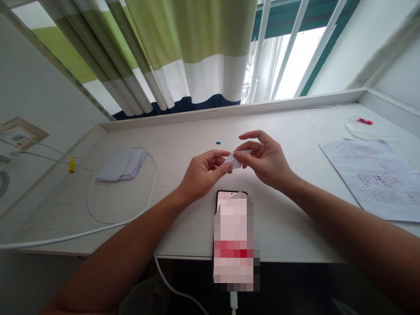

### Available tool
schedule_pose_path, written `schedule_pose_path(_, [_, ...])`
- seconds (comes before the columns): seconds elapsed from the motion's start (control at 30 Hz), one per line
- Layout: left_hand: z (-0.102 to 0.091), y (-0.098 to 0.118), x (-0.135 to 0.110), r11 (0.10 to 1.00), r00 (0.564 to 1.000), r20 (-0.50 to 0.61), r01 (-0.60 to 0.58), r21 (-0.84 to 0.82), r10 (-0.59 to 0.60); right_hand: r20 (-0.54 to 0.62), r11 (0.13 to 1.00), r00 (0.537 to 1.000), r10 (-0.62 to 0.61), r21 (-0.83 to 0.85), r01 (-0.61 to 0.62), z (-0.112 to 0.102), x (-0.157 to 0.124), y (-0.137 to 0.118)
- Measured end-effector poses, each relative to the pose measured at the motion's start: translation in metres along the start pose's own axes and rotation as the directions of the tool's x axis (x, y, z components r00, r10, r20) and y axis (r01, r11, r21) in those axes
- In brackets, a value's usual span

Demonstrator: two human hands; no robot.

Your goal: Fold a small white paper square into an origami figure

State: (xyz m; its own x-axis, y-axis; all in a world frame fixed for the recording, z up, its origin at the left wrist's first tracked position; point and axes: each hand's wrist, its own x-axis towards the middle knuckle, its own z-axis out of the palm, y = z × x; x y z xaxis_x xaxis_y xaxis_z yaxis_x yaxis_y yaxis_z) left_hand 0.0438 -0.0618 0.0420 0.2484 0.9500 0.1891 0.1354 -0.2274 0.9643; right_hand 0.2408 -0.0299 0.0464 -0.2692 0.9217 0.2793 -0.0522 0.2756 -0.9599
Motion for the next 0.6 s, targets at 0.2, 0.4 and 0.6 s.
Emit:
schedule_pose_path(0.2, [0.0016,-0.0008,0.0047,0.973,0.993,0.027,0.121,-0.196,-0.118,-0.091,0.940,0.970,-0.227,-0.283,0.193,-0.0017,-0.0016,-0.0008])
schedule_pose_path(0.4, [0.0018,-0.0021,0.0056,0.948,0.986,0.018,0.166,-0.270,-0.168,0.066,0.701,0.894,-0.444,-0.596,0.392,-0.0042,-0.0032,-0.0068])
schedule_pose_path(0.6, [0.0031,-0.0074,0.0050,0.961,0.995,0.052,0.098,-0.260,-0.087,0.137,0.713,0.921,-0.364,-0.596,0.370,-0.0024,-0.0033,0.0026])
